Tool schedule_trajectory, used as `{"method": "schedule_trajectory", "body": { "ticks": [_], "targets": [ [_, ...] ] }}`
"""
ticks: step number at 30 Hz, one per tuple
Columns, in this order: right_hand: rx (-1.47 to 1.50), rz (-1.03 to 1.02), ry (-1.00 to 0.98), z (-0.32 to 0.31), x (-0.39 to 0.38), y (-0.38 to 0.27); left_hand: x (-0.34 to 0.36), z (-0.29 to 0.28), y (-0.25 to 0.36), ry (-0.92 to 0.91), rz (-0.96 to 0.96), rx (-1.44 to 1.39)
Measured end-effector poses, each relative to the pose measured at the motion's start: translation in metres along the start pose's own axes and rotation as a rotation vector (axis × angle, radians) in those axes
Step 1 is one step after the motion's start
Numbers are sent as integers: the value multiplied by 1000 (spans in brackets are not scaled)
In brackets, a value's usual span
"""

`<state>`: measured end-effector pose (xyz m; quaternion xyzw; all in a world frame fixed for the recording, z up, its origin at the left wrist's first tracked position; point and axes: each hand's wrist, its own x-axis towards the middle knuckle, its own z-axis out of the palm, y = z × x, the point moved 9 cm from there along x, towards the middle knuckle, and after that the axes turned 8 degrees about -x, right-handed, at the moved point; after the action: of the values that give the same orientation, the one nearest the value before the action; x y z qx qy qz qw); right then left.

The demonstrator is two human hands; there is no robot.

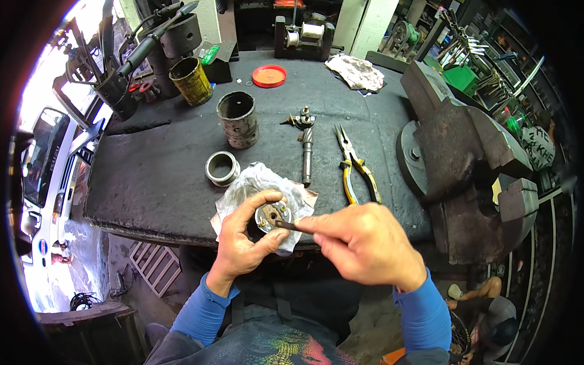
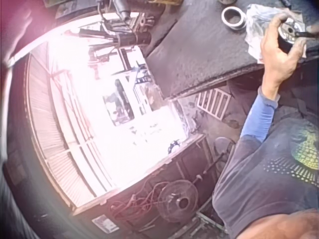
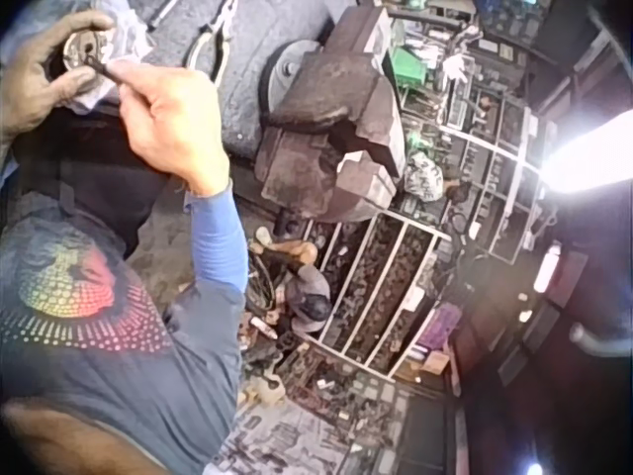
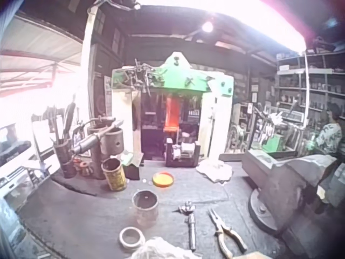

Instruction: The person holds a small cylindrical mechanical part and uses a thin metal tool to scrape and adjust internal surfaces. The person repeatedly rotates the part and wipes it with a cloth while working at a bench in a workshop.

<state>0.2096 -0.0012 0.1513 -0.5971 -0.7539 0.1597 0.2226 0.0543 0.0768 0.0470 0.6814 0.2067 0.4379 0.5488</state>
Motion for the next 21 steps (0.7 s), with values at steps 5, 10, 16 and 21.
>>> {"method": "schedule_trajectory", "body": {
  "ticks": [5, 10, 16, 21],
  "targets": [
    [33, 15, 21, 2, -4, -3, 0, 1, 0, -14, 20, -5],
    [10, 12, 56, 0, -8, 0, 1, 1, 2, -13, 24, -14],
    [74, 61, 14, 6, -8, -2, 0, 0, 2, -18, 11, -13],
    [41, 90, 69, 2, -6, 7, 1, 0, 3, -24, 14, -19]
  ]
}}
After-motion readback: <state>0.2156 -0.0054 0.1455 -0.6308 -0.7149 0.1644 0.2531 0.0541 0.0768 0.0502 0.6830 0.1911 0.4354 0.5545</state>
